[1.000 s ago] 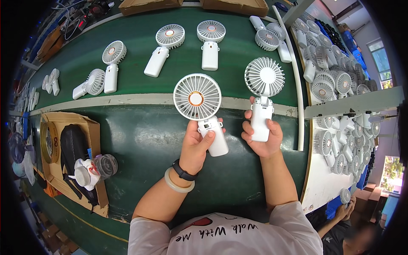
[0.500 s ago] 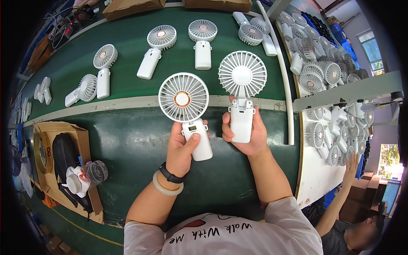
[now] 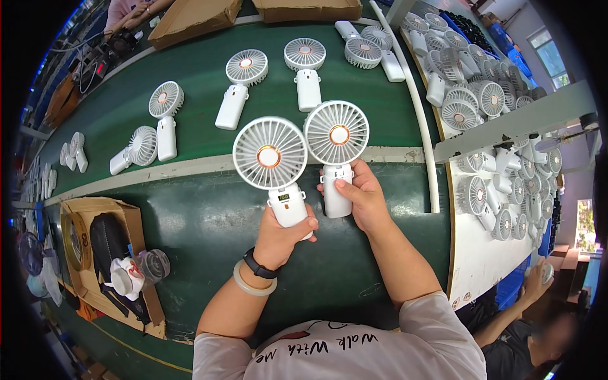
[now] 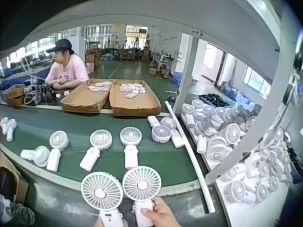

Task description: The person assembles white portable fans on a green factory table. They pick up fan heads and handles, connect them, and test the units by turning them on. The person handles multiple fans, stacking them in their hand and placing them on the table.

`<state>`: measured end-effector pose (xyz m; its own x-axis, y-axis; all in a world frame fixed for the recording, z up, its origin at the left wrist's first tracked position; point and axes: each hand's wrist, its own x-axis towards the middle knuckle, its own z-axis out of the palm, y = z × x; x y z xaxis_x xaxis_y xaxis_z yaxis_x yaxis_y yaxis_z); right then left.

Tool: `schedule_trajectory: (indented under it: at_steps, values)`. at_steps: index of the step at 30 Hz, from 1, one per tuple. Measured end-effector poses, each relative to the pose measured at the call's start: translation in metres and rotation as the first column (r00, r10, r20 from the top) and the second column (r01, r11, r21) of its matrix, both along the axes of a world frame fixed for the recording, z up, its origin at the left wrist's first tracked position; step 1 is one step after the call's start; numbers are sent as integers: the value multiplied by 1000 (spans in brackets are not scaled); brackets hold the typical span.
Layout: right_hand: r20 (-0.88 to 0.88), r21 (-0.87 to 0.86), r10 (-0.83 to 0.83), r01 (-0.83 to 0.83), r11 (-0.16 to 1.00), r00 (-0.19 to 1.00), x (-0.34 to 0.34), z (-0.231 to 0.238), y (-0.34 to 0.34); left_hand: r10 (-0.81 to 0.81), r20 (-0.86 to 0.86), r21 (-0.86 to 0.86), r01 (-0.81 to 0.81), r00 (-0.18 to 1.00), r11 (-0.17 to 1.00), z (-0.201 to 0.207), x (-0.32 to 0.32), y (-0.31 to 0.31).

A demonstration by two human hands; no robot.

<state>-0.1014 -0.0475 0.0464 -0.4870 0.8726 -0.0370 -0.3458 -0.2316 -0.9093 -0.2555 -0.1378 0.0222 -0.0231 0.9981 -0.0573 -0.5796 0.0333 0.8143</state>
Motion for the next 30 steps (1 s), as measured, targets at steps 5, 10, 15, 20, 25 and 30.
schedule_trajectory:
  at_steps: [5,10,15,20,25,30]
  values:
    - [0,-21,-30,30,999,1000,-2,4,0,-26,-16,-19,25,1000,1000,4,-1,-3]
    - [-32,-19,-32,31,999,999,-2,3,1,6,67,-11,-5,998,1000,3,-2,-4]
    - [-10,-1,-44,44,999,999,-1,4,-1,30,162,4,-31,986,1000,4,-5,-6]
    - [3,6,-59,59,998,998,-2,2,-1,12,149,8,-13,989,1000,5,-6,-7]
    - [10,-11,-79,79,997,997,-2,6,-1,-14,108,20,12,994,1000,7,-6,-6]
    - [-8,-9,-26,26,1000,1000,-1,6,1,-6,172,14,4,985,1000,8,-7,-6]
